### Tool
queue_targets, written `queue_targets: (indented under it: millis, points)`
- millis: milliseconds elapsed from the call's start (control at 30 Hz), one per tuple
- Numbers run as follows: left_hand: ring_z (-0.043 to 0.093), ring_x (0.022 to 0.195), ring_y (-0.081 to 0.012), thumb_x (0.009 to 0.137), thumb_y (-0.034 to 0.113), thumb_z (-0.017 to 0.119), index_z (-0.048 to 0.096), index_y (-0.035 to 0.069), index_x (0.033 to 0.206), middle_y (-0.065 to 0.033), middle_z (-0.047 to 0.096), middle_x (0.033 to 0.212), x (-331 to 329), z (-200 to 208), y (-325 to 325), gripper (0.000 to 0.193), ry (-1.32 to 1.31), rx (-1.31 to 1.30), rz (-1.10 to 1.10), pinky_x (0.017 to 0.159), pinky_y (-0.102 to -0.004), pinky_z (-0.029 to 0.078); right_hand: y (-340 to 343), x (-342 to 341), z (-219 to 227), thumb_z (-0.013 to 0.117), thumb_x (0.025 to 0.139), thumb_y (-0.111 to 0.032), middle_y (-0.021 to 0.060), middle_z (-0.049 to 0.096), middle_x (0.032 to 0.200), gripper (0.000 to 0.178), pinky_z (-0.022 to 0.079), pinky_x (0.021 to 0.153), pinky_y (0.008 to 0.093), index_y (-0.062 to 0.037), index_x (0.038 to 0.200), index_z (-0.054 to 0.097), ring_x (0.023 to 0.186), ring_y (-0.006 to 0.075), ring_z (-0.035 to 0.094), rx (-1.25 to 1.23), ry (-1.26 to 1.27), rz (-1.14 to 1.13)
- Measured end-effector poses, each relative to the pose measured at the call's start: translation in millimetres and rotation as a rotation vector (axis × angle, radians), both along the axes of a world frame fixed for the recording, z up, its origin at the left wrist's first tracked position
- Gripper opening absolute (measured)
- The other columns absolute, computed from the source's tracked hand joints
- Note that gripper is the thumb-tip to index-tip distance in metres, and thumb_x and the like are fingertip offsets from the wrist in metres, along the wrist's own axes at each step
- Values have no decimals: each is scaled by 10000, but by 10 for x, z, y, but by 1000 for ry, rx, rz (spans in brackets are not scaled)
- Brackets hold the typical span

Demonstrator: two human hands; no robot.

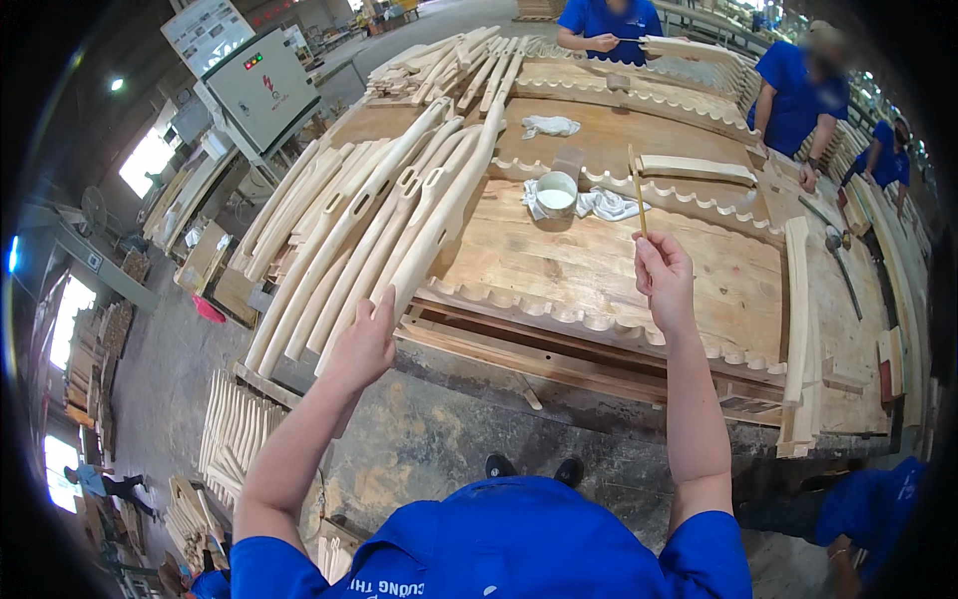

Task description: The person repeatedly picks up long wooden chair legs, applies glue to the mortise holes using a small brush, and places the legs on a workbench. The person works in a factory setting with other workers visible in the background.

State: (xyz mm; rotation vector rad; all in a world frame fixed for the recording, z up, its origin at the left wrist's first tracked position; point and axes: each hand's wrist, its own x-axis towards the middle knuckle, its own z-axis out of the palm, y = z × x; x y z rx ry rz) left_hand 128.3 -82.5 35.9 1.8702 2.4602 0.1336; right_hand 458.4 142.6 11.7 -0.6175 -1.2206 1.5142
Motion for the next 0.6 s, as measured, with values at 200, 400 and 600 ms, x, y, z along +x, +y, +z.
queue_targets:
  millis: [200, 400, 600]
  points:
    - [590, 808, -435, 701, -28, 527, 80, 157, 1436, -299, 419, 1168, -39, 319, 124, 880, 89, -268, 65, 716, -472, 488, 111, -42, -43, 618, 856, -127, -50, 500, 680, 134, 341, 533, 197, -18, 933, 635, 595, 33, 414, 116, -202, -169]
    - [599, 800, -383, 689, 38, 548, 74, 35, 1432, -301, 465, 1113, -140, 189, 63, 881, 133, -189, 5, 695, -429, 505, 51, -149, -1, 595, 875, -137, -56, 494, 682, 119, 323, 528, 183, -41, 945, 586, 578, 27, 386, -24, -56, 53]
    - [539, 568, -145, 660, 78, 578, 184, 123, 1447, -78, 528, 738, 28, 281, -91, 881, -1149, -60, 257, 501, -300, 484, 289, -250, 165, 518, 918, -215, 0, 522, 673, 186, 395, 586, 222, -35, 911, 562, 626, 66, 465, 54, -302, 33]
